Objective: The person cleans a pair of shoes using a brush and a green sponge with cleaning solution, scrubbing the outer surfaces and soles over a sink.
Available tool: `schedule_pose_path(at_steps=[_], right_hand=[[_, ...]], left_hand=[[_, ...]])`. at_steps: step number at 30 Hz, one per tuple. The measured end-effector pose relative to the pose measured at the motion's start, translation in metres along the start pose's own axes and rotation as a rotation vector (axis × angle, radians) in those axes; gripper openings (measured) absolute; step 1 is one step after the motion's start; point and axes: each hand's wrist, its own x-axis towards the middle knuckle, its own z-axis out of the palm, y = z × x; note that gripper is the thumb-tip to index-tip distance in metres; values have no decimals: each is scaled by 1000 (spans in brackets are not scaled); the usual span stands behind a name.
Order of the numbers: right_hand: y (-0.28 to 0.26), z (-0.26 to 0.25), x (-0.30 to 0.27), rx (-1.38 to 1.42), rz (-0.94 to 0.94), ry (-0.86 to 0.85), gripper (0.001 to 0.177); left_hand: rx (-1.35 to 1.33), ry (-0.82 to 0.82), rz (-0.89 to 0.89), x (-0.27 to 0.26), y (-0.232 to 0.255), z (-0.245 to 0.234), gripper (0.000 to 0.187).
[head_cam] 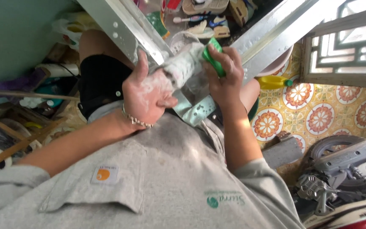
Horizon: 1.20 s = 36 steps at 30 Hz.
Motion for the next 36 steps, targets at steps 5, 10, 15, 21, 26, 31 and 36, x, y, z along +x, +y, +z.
schedule_pose_path(at_steps=[5,10,15,21,26,31,36], right_hand=[[-47,48,-8,85,-99,38,19],[-49,21,0,-88,53,20,33],[-37,13,5,-17,-148,18,28],[-82,43,-8,41,-260,-155,40],[-39,38,16,18,-213,24,33],[-32,39,-1,-117,-305,-5,35],[-55,68,7,-68,-272,44,18]], left_hand=[[-137,3,-28,-5,-5,-17,100],[-208,-213,-74,-10,-2,-32,137],[-288,-121,-134,-11,8,-38,135],[-486,-326,-141,-4,-4,-72,108],[-438,-299,-138,-2,9,-63,141],[-517,-373,-171,-4,12,-75,137],[-459,-380,-97,-1,6,-82,128]])
